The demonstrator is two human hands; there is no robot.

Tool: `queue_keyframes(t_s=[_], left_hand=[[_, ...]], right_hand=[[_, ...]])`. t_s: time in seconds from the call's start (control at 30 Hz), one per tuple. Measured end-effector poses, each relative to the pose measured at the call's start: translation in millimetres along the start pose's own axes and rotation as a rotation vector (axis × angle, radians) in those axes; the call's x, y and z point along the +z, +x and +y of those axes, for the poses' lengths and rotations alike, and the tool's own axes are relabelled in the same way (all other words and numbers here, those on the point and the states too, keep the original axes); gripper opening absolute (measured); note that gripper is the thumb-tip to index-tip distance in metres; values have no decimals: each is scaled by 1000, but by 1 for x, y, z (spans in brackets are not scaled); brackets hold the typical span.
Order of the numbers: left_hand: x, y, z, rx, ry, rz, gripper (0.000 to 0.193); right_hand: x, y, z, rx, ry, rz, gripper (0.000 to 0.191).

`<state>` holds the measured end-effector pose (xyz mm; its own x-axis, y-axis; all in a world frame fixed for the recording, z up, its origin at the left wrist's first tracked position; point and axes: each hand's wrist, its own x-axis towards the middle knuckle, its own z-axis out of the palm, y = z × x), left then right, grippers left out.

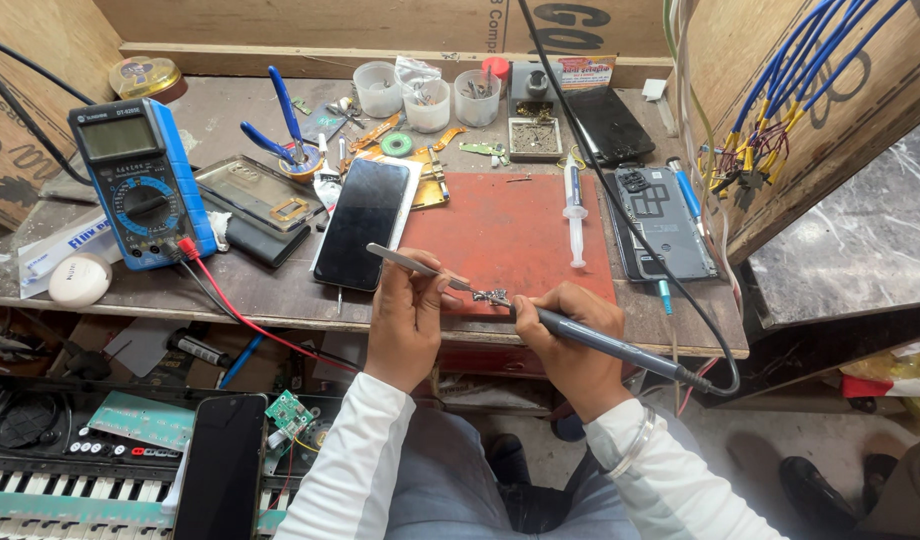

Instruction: The person solders a small electronic component on the repair bench, holding it with tweezers while heating it with a soldering iron. They apply liquid flux from a syringe onto the component, reposition a phone on the bench, and continue soldering the part.

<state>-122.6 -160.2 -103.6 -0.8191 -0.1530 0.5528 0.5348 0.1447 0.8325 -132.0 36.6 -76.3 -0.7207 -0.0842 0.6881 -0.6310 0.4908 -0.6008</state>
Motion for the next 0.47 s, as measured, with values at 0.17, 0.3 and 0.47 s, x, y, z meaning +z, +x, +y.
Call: queue_keyframes(t_s=[0.17, 0.3, 0.47], left_hand=[[-1, 1, 1, 18, -14, -6, 13], [-2, 2, 3, -12, -38, -12, 14], [-1, 5, 3, -103, -58, 54, 16]], right_hand=[[1, 1, -1, -7, -13, -5, 29], [1, 2, -2, 10, -23, -19, 31], [1, 1, -2, -3, -25, -20, 32]])
